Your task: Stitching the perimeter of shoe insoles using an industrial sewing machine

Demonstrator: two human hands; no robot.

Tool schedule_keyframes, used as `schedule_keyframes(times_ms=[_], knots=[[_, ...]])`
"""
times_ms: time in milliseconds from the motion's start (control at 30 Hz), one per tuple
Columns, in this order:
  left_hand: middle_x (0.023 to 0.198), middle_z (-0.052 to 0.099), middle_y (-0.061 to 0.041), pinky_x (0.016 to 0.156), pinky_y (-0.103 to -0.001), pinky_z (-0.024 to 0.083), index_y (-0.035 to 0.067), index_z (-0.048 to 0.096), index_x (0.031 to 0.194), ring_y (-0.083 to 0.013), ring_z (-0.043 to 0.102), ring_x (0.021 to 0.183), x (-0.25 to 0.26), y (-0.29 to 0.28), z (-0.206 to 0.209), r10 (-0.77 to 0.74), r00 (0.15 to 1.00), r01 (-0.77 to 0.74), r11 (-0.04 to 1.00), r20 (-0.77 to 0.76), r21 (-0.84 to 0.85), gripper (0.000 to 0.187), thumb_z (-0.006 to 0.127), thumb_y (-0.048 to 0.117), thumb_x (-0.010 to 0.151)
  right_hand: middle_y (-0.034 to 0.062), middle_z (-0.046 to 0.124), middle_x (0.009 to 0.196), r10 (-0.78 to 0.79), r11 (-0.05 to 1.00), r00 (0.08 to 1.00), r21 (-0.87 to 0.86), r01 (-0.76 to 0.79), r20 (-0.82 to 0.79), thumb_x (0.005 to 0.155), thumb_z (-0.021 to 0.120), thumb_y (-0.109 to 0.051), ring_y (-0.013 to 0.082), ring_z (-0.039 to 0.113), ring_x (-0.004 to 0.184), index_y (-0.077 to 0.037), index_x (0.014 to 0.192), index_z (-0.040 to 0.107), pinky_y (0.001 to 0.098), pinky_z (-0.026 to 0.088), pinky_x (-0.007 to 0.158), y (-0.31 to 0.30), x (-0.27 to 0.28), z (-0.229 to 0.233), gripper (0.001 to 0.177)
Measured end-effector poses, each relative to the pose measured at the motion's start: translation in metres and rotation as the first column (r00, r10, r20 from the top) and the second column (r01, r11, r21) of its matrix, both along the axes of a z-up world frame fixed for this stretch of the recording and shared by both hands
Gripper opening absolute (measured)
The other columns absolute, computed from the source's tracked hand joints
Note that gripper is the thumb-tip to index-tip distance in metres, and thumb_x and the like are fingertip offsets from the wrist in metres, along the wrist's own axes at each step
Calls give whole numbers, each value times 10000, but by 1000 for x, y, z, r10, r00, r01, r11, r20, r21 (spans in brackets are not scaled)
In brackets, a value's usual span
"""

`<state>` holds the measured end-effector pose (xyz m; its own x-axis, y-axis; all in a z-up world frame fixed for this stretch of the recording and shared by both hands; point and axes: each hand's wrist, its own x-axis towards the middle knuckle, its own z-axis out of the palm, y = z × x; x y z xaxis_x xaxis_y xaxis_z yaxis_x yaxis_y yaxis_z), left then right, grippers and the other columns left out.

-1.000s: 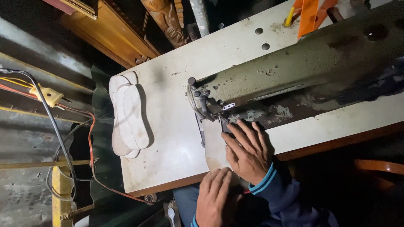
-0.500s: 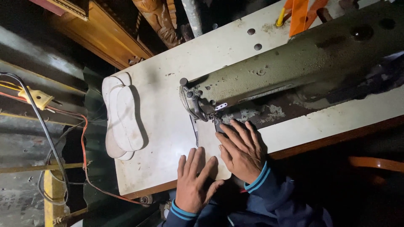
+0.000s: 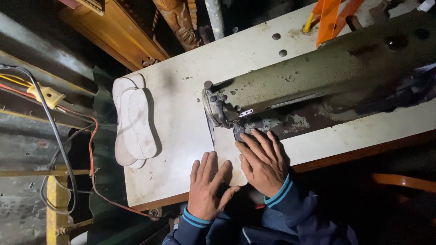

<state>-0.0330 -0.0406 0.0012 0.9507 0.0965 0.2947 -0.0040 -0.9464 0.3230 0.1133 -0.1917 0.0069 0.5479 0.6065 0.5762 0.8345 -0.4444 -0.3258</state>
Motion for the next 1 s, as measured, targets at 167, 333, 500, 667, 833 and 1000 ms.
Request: schedule_keyframes(times_ms=[167,333,500,667,833,1000], knots=[[1573,427,-250,1185,-631,284,156,529,1472,-443,380,1482,3,2,-1,11,1000,-11,1000,10,-7,672,615,579,957,54,677,1361,2,1000,1000,9,-2,8,961,584,-153,315,566,1338,-140,1225,729,553,347,1181,1,-1,-3,301],[1601,407,-214,1199,-629,270,166,491,1509,-432,357,1503,5,4,-4,21,1000,-21,1000,15,-14,688,621,565,964,63,682,1352,3,1000,1000,7,-3,13,967,573,-139,311,573,1330,-122,1224,729,544,342,1186,1,-2,-5,301],[1572,446,-206,1179,-625,268,158,535,1469,-430,377,1480,10,3,-5,47,999,-47,999,6,5,677,591,597,958,68,675,1362,-5,1000,1000,8,4,16,973,569,-129,308,568,1337,-104,1235,719,544,348,1194,0,-1,-8,303],[1584,436,-194,1188,-624,251,173,517,1487,-417,364,1492,15,3,-8,66,998,-66,998,2,5,686,591,602,956,70,665,1376,-5,1000,1000,0,5,12,968,565,-124,294,555,1348,-86,1245,707,544,348,1189,0,-1,-9,313],[1594,424,-190,1195,-629,246,167,513,1492,-416,358,1498,18,3,-10,83,996,-83,997,19,5,669,570,586,973,75,660,1383,-11,1000,1000,-9,11,15,978,556,-136,298,555,1348,-77,1266,700,545,354,1190,-1,-1,-12,328],[1576,445,-196,1183,-627,249,150,531,1469,-420,365,1489,22,4,-7,94,995,-94,996,15,-5,662,579,579,968,70,669,1365,-7,1000,1000,8,7,17,965,562,-127,293,559,1339,-66,1229,706,532,350,1181,0,0,-12,307]])
